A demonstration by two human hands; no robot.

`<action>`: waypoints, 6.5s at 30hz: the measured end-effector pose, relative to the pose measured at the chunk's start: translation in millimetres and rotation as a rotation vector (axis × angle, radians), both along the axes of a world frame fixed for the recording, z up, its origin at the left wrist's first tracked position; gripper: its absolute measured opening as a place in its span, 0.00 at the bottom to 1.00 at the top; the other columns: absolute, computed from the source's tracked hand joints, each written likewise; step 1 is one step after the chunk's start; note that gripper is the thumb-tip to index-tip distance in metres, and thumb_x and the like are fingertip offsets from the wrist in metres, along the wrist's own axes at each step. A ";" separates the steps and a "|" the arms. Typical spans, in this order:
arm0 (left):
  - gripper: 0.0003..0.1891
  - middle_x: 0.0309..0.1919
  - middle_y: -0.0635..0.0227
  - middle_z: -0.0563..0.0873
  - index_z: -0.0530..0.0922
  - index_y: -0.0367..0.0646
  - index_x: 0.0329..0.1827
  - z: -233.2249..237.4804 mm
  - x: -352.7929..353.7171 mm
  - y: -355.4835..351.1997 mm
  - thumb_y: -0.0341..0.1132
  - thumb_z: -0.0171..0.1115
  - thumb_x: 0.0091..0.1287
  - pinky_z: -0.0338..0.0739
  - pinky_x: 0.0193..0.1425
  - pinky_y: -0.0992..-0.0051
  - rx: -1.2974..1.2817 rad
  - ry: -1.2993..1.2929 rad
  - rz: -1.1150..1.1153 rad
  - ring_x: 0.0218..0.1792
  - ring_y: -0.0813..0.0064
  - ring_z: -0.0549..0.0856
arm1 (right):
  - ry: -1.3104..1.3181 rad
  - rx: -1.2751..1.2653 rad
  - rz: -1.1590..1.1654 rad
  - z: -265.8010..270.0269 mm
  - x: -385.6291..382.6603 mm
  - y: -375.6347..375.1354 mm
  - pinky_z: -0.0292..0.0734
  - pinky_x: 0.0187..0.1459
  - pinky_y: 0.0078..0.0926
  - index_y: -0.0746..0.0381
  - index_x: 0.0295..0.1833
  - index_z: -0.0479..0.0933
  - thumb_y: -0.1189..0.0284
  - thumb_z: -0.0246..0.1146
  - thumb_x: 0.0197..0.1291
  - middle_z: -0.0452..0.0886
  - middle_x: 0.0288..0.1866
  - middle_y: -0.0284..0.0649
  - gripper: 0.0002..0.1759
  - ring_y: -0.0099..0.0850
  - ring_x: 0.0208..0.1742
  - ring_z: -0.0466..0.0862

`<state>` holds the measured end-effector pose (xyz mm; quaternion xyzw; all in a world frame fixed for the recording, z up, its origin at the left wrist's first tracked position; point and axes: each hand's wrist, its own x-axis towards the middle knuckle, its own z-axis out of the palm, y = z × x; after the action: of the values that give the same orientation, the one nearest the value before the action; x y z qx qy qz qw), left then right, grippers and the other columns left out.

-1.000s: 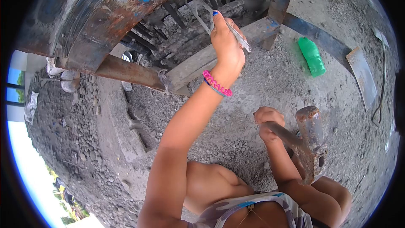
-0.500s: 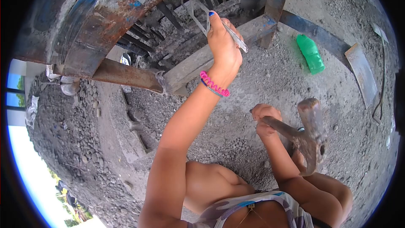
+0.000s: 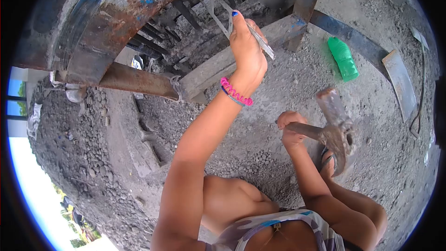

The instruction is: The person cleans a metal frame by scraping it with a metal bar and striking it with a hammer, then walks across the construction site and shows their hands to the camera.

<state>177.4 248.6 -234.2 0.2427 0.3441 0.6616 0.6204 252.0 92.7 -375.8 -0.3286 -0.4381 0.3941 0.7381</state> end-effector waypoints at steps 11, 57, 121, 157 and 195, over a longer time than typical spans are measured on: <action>0.21 0.10 0.76 0.57 0.62 0.47 0.20 1.2 1.2 1.7 0.54 0.45 0.62 0.51 0.16 0.79 0.015 0.008 0.015 0.11 0.82 0.56 | -0.149 0.074 -0.041 9.4 12.1 -1.9 0.57 0.12 0.19 0.63 0.20 0.62 0.36 0.40 0.51 0.64 0.11 0.37 0.37 0.26 0.11 0.64; 0.21 0.11 0.75 0.61 0.63 0.48 0.20 -4.4 -3.4 7.5 0.54 0.45 0.63 0.55 0.16 0.79 0.029 -0.007 0.002 0.11 0.81 0.60 | -0.275 -0.150 -0.024 37.9 10.1 -3.9 0.57 0.14 0.18 0.64 0.21 0.63 0.39 0.43 0.53 0.62 0.12 0.34 0.35 0.22 0.13 0.64; 0.20 0.11 0.74 0.64 0.65 0.47 0.19 -6.2 15.5 22.2 0.52 0.48 0.61 0.58 0.17 0.78 -0.024 0.150 0.093 0.12 0.80 0.65 | -0.123 -0.037 -0.038 52.4 32.2 -12.0 0.61 0.17 0.19 0.63 0.20 0.62 0.35 0.39 0.50 0.63 0.12 0.36 0.37 0.25 0.13 0.63; 0.18 0.11 0.77 0.57 0.61 0.47 0.19 26.4 5.9 27.5 0.48 0.47 0.63 0.52 0.19 0.78 0.017 -0.090 0.046 0.13 0.81 0.56 | -0.317 -0.272 -0.037 37.6 13.3 22.9 0.58 0.14 0.19 0.64 0.22 0.64 0.36 0.43 0.50 0.63 0.11 0.34 0.37 0.21 0.12 0.63; 0.19 0.10 0.76 0.54 0.60 0.48 0.17 37.7 -7.0 28.0 0.47 0.44 0.64 0.51 0.19 0.77 0.027 -0.165 0.058 0.12 0.80 0.53 | -0.278 -0.361 0.053 51.7 2.8 8.3 0.58 0.16 0.16 0.63 0.22 0.62 0.39 0.46 0.52 0.64 0.13 0.34 0.33 0.18 0.14 0.63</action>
<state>170.3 276.6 -196.5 0.1856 0.2895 0.7016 0.6240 254.9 101.0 -324.1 -0.4948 -0.4663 0.4365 0.5893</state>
